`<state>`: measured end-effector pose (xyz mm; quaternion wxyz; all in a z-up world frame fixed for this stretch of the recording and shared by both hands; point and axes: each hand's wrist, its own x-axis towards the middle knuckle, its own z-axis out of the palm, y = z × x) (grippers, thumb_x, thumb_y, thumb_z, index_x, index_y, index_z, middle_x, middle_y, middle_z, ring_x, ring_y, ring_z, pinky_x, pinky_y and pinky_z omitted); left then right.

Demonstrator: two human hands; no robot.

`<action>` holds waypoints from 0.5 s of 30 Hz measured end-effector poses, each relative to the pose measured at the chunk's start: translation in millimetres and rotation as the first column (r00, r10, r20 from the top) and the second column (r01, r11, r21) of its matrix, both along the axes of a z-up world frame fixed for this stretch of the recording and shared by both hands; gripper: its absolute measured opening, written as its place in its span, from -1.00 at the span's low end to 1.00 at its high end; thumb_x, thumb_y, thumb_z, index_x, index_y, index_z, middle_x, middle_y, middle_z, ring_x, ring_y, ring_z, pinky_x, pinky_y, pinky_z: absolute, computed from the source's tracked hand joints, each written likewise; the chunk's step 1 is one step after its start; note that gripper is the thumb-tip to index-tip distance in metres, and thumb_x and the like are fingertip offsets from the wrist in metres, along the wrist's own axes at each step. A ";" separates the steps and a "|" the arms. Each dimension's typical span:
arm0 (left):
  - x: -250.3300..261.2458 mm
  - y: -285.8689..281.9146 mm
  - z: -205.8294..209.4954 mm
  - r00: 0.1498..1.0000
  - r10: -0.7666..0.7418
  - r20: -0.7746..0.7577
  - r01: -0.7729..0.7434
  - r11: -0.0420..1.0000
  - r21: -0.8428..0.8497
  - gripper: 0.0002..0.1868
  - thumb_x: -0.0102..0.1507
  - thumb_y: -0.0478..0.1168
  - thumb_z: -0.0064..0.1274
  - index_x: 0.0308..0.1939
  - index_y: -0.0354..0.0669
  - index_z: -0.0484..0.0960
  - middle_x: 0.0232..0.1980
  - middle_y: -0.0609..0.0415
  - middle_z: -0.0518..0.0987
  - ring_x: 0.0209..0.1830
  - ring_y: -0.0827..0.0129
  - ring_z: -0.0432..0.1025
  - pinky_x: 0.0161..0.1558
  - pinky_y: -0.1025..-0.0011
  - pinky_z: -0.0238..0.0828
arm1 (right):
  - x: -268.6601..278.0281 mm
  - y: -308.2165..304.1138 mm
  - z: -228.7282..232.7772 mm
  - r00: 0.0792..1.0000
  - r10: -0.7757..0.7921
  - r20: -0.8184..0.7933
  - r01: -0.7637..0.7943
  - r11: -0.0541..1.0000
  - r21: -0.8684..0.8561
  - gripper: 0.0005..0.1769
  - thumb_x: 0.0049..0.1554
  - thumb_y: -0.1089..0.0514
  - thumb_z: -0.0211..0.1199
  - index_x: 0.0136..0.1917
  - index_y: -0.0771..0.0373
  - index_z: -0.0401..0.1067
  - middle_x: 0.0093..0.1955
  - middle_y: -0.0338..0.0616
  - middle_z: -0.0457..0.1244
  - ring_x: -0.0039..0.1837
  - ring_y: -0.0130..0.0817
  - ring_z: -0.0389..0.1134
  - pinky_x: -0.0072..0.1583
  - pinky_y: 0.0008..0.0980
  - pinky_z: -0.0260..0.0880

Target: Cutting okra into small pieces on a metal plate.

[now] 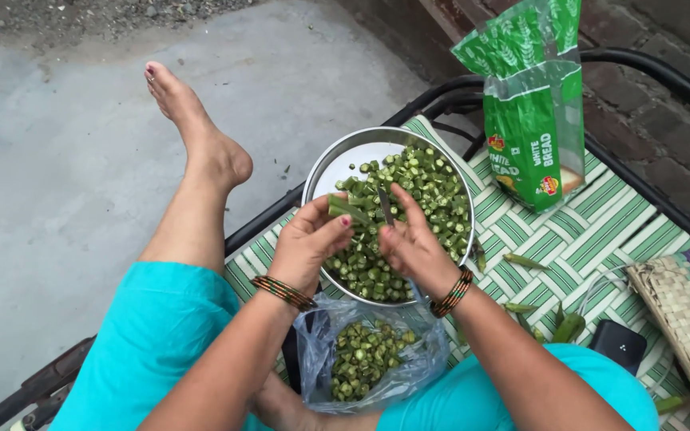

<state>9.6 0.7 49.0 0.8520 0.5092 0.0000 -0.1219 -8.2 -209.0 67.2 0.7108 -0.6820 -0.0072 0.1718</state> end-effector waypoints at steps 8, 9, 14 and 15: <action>-24.8 -3.5 8.0 0.961 -0.184 -0.206 0.140 0.967 -0.214 -0.68 0.28 -0.25 0.16 0.13 -0.10 0.57 -0.09 0.15 0.65 -0.14 0.45 0.55 0.01 0.35 0.53 | -9.8 4.4 -16.6 0.926 0.073 0.370 -0.131 0.982 0.135 -0.11 0.30 0.21 0.21 0.71 0.12 -0.21 0.44 -0.14 0.10 0.38 -0.43 0.20 0.37 -0.39 0.23; -27.1 -4.6 9.2 0.956 -0.209 -0.207 0.161 0.960 -0.229 -0.70 0.29 -0.24 0.16 0.11 -0.09 0.58 -0.08 0.16 0.66 -0.12 0.45 0.55 0.03 0.34 0.53 | -10.0 5.2 -18.5 0.912 0.063 0.404 -0.132 0.981 0.145 -0.17 0.31 0.22 0.18 0.69 0.15 -0.17 0.61 -0.10 0.03 0.52 -0.37 0.17 0.46 -0.34 0.20; -30.1 -8.1 -0.9 0.939 -0.260 -0.226 0.194 0.942 -0.275 -0.74 0.32 -0.19 0.15 0.07 -0.10 0.59 -0.10 0.17 0.65 -0.12 0.46 0.55 0.01 0.33 0.53 | -15.4 2.0 -17.2 0.870 0.071 0.487 -0.096 0.995 0.028 -0.29 0.34 0.23 0.14 0.65 0.21 -0.07 0.68 -0.05 -0.02 0.59 -0.29 0.14 0.50 -0.30 0.19; -30.4 -8.0 -5.5 0.933 -0.280 -0.224 0.210 0.933 -0.292 -0.76 0.33 -0.18 0.16 0.07 -0.10 0.60 -0.11 0.18 0.63 -0.13 0.47 0.53 0.00 0.32 0.53 | -17.4 1.6 -14.8 0.857 0.074 0.509 -0.075 0.997 -0.018 -0.33 0.34 0.23 0.13 0.64 0.23 -0.02 0.66 -0.03 0.03 0.57 -0.28 0.17 0.49 -0.30 0.21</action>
